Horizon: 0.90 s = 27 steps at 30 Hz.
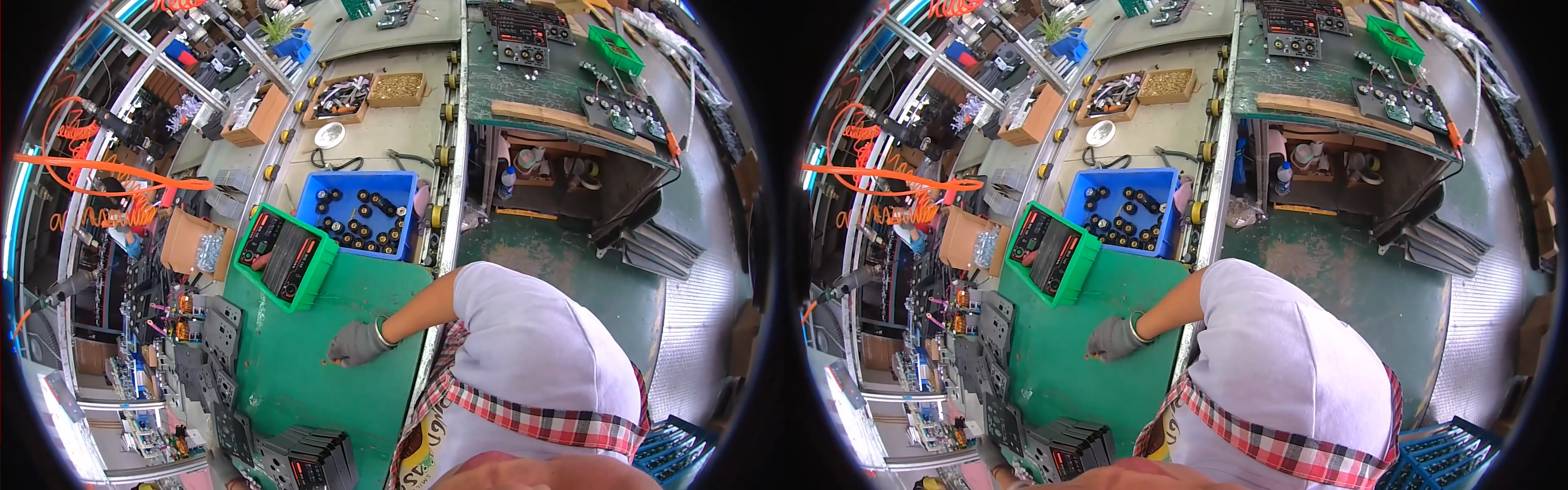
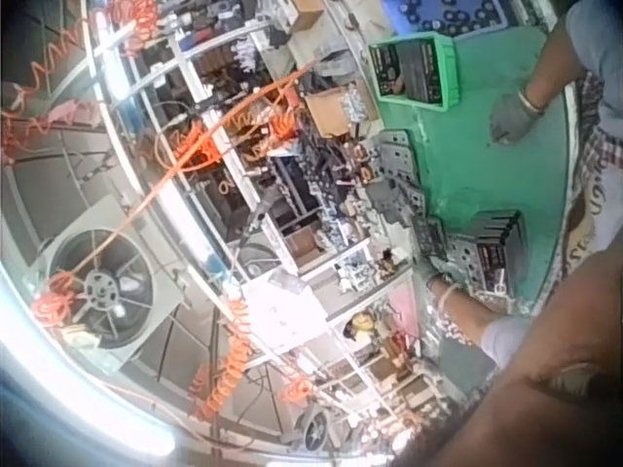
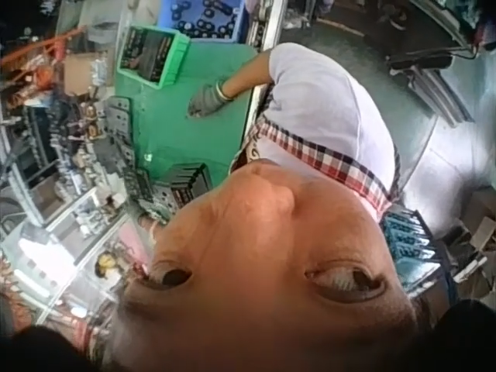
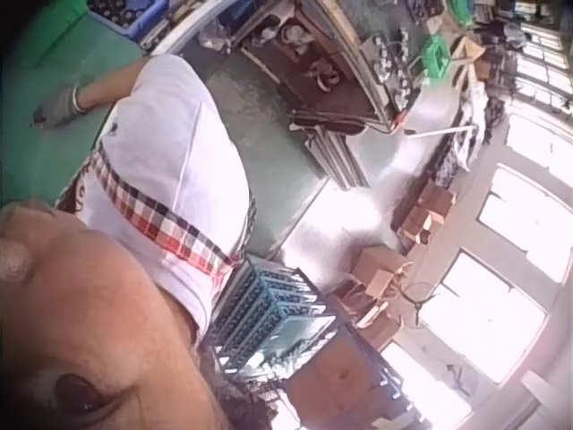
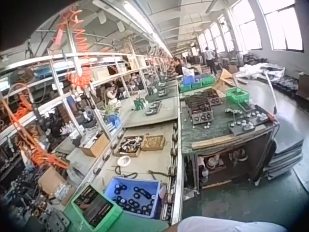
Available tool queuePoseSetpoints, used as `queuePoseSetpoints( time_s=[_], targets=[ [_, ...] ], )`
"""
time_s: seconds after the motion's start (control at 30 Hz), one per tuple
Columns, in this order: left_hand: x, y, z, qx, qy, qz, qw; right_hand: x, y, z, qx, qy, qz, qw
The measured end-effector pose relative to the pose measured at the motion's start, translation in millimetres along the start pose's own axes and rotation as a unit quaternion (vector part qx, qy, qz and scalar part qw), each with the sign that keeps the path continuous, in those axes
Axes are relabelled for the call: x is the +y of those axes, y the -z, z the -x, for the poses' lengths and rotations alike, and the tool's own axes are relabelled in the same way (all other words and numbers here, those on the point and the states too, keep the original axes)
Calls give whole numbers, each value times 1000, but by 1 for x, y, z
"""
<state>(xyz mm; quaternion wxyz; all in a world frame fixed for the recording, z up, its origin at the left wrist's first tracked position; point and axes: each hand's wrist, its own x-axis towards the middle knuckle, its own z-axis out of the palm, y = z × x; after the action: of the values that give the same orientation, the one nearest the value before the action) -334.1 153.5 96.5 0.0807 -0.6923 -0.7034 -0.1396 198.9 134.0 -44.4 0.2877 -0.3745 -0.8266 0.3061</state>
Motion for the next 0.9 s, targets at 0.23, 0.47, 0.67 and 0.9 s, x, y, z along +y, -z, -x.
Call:
queuePoseSetpoints(
  time_s=[0.23, 0.47, 0.67, 0.9],
  targets=[
    [151, 57, -53, 32, -204, -164, 965, 3, 5, -1, -23, -17, -47, 998],
    [316, 71, 11, -57, -118, 135, 982, -11, 54, -7, 250, 11, -223, 942],
    [341, 20, 79, -214, 159, 814, 516, -21, 78, 21, 77, -108, -461, 878],
    [365, -29, 160, -90, -69, 169, 979, -9, 31, 40, 141, -259, -436, 850]
  ],
)
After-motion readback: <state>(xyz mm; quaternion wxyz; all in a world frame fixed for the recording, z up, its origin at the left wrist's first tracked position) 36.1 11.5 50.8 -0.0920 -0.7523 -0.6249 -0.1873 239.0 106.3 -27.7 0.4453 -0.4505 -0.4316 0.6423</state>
